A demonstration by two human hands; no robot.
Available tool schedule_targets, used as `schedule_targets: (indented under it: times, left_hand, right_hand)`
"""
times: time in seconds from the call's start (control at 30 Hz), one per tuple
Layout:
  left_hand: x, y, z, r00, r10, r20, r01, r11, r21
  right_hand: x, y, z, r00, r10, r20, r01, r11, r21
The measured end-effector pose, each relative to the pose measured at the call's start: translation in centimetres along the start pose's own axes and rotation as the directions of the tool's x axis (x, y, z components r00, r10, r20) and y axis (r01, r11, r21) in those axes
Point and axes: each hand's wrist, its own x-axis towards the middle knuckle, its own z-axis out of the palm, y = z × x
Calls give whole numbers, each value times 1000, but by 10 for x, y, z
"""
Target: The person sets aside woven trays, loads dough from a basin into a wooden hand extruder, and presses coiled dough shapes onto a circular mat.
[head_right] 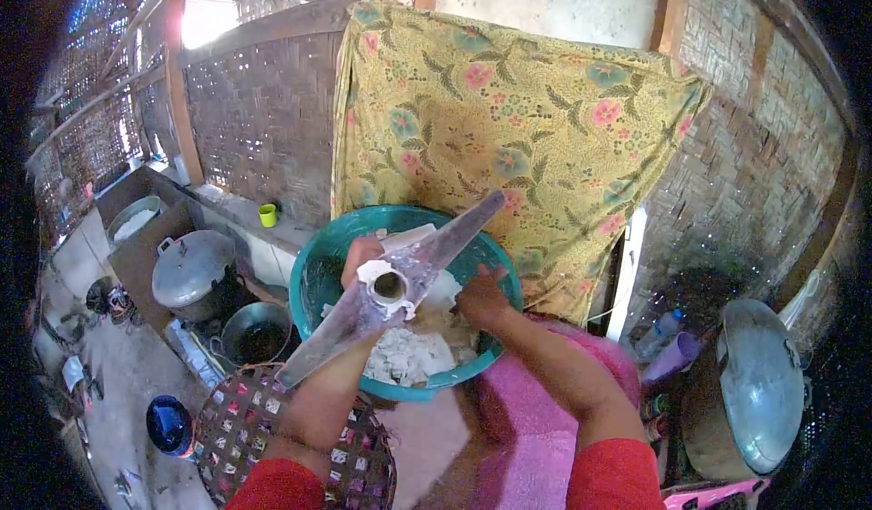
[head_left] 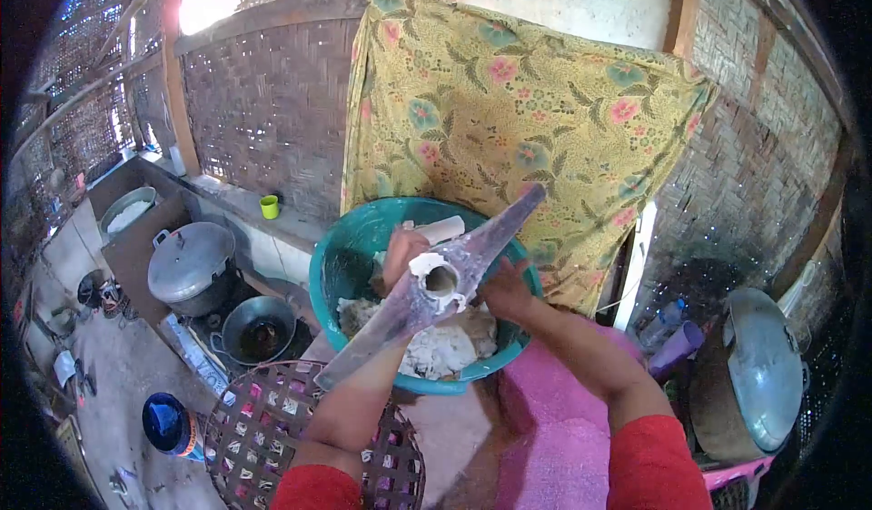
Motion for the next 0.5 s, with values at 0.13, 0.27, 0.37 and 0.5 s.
schedule_targets:
  times: [0.13, 0.27, 0.37, 0.5]
  left_hand:
    - [14, 22, -4, 979, 188, 77, -195, 977, 85]
    - [4, 9, -1, 996, -19, 91, 14, 998, 55]
    - [6, 4, -4, 982, 120, 148, -140, 980, 138]
    - [3, -2, -13, 943, 228, 242, -283, 932, 227]
  right_hand:
    - [11, 2, 15, 941, -120, 316, 39, 967, 251]
    - [-6, -9, 32, 968, -48, 247, -25, 958, 284]
    - [-13, -3, 1, 984, 7, 177, -74, 923, 378]
    - [-23, 13, -8, 970, 23, 242, -102, 942, 320]
